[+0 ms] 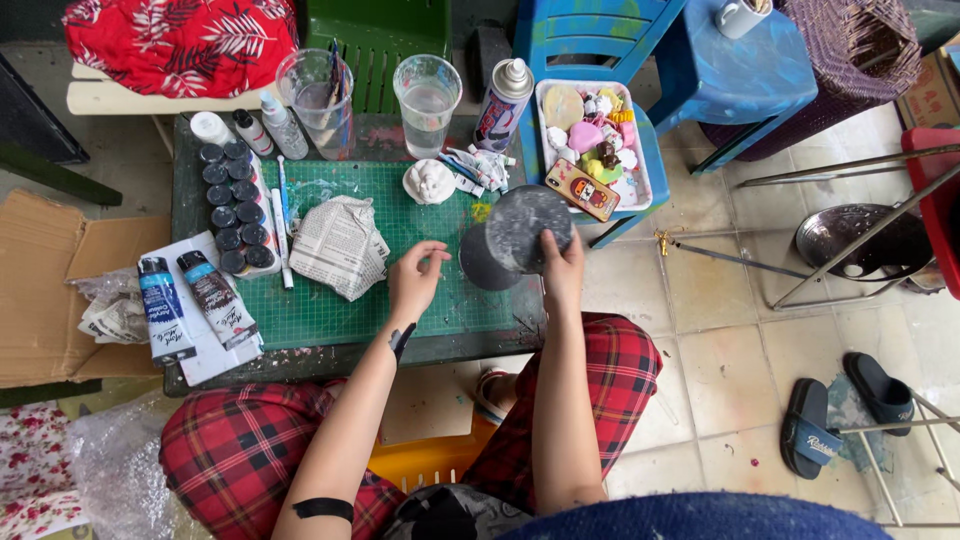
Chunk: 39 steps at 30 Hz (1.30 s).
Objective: The person unwraps bubble wrap and newspaper from a small white plaster figurine at a low craft table, then holds the figurine and scrapes and sands its surface with a small handheld tool, turning the figurine to work different sides.
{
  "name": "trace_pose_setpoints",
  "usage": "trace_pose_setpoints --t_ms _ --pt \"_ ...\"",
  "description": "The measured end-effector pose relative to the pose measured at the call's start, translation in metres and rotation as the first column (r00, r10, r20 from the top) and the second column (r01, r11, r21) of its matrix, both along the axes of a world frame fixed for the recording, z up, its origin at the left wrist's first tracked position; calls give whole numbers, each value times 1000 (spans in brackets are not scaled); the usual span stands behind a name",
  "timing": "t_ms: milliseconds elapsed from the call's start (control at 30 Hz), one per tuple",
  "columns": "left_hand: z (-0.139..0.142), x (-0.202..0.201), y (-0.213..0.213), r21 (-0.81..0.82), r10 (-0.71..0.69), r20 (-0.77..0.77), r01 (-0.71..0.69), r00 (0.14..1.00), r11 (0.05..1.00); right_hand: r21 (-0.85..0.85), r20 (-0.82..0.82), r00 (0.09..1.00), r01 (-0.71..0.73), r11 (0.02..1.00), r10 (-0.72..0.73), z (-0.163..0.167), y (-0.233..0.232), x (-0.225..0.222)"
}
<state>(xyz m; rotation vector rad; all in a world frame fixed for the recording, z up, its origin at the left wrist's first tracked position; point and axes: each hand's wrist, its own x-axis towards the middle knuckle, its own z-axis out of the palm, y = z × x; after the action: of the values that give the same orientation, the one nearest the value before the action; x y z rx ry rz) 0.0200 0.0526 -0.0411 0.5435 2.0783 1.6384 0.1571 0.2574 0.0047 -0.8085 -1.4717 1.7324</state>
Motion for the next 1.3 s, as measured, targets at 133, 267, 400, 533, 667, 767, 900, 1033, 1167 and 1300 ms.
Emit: trace_pose_setpoints --t_ms 133,267,400,533,667,767,900,1033,1167,1300 --pt "39 -35 5 -116 161 -634 -299 757 947 -45 -131 984 -124 991 117 56 22 18" --pt "61 -76 29 -399 -145 -639 -165 755 902 -481 -227 952 -293 826 206 89 25 22" --pt "50 -102 42 -265 -212 -626 52 750 963 -468 -116 978 -209 859 174 78 7 15" --pt "29 -110 49 -50 -78 -514 61 854 997 -471 -314 947 -218 855 68 78 2 19" --pt "24 -109 55 212 59 -328 13 943 977 -647 -497 867 -388 657 22 97 -1 11" --pt "32 -99 46 526 6 236 -133 972 840 -610 -549 832 -465 642 82 107 -9 8" --pt "62 -59 -10 618 -207 538 -216 817 756 -586 -477 875 -385 713 81 99 -13 -10" --pt "95 -8 -65 756 -439 554 -207 707 621 -648 -337 920 -380 660 199 73 -41 -19" --pt "115 9 -74 701 -445 664 -292 601 651 -177 -190 744 -668 723 641 55 -79 -26" --pt "115 15 -75 715 -462 665 -321 587 621 34 -134 566 -818 574 814 51 -79 -29"
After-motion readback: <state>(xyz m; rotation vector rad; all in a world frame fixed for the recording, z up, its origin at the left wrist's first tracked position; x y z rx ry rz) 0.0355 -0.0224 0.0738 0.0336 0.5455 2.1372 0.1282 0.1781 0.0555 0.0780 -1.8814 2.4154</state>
